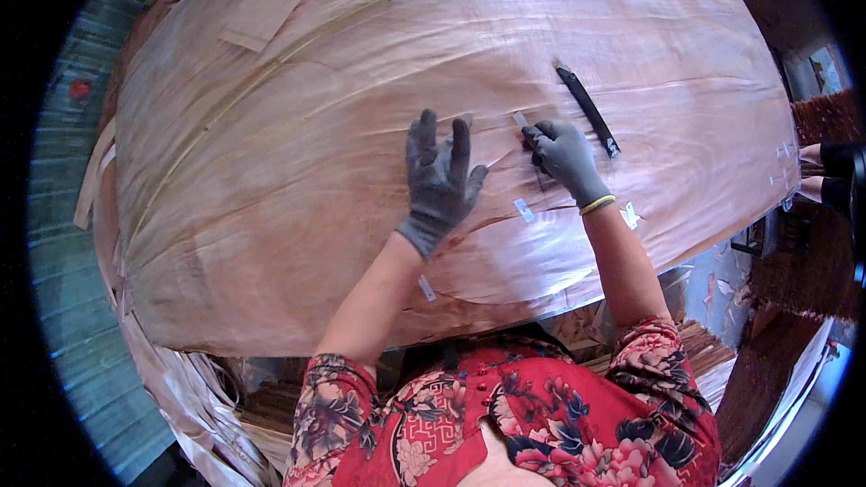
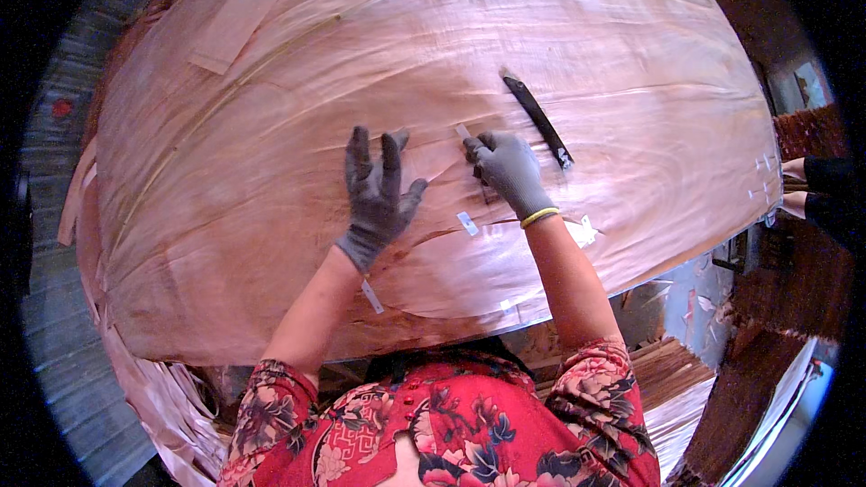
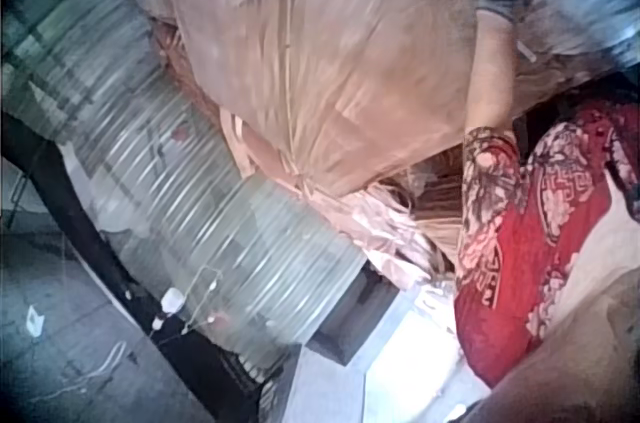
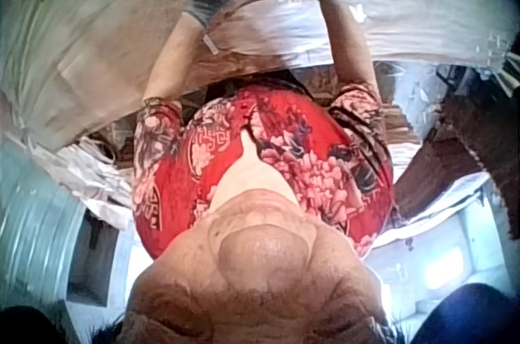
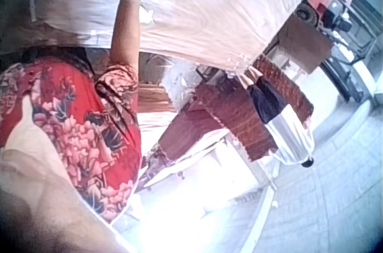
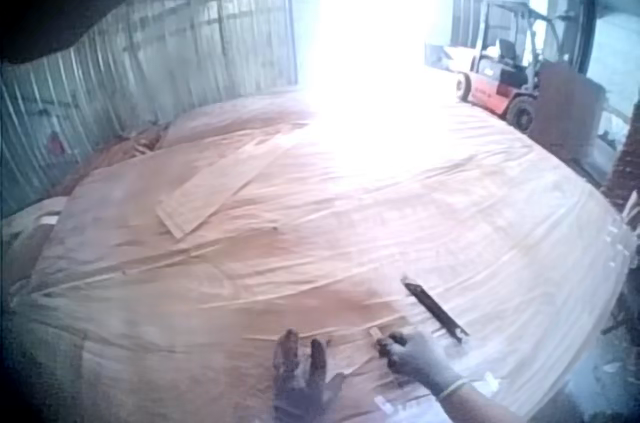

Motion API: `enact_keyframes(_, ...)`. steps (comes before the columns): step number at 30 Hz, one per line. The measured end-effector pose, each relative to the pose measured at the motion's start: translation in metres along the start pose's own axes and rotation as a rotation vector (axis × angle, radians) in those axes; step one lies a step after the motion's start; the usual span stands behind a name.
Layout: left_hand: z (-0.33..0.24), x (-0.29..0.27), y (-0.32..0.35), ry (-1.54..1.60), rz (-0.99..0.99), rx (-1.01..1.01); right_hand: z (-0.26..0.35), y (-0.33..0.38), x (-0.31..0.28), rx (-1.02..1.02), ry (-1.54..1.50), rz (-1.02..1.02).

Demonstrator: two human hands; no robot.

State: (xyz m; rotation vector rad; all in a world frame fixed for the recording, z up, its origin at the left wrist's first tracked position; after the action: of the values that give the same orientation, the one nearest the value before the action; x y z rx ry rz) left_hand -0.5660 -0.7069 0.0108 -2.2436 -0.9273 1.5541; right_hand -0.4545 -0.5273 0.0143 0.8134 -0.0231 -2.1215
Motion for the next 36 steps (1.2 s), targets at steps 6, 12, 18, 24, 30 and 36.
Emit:
enact_keyframes(6, 0.010, 0.042, 0.001, -0.038, 0.066, -0.045, 0.003, 0.006, -0.001, 0.081, -0.197, 0.089)
enact_keyframes(12, 0.014, 0.042, 0.001, 0.023, 0.069, -0.080, 0.013, 0.009, 0.012, 0.071, -0.148, 0.027)
enact_keyframes(18, 0.010, 0.034, -0.002, -0.025, 0.165, -0.007, 0.016, -0.002, 0.014, 0.120, 0.053, -0.016)
enact_keyframes(24, 0.016, 0.032, -0.003, 0.025, 0.178, 0.006, 0.023, -0.007, 0.013, 0.210, 0.040, 0.010)
enact_keyframes(30, 0.007, 0.028, -0.015, 0.054, 0.094, 0.067, 0.026, -0.015, 0.010, 0.202, 0.259, 0.082)
enact_keyframes(36, 0.004, 0.039, -0.022, 0.001, 0.459, 0.053, 0.009, 0.000, 0.002, 0.162, 0.475, 0.060)
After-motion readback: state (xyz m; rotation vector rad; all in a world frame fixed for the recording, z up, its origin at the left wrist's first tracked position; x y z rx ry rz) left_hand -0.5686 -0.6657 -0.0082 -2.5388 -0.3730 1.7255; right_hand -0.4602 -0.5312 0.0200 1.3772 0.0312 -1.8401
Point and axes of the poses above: each hand's wrist, its own y-axis away from the middle knuckle, its own x-axis out of the palm, z = x × y, the point moved 1 cm from there along -y, towards the middle knuckle, and after that the axes turned 4 degrees about y, right-handed, at the moved point
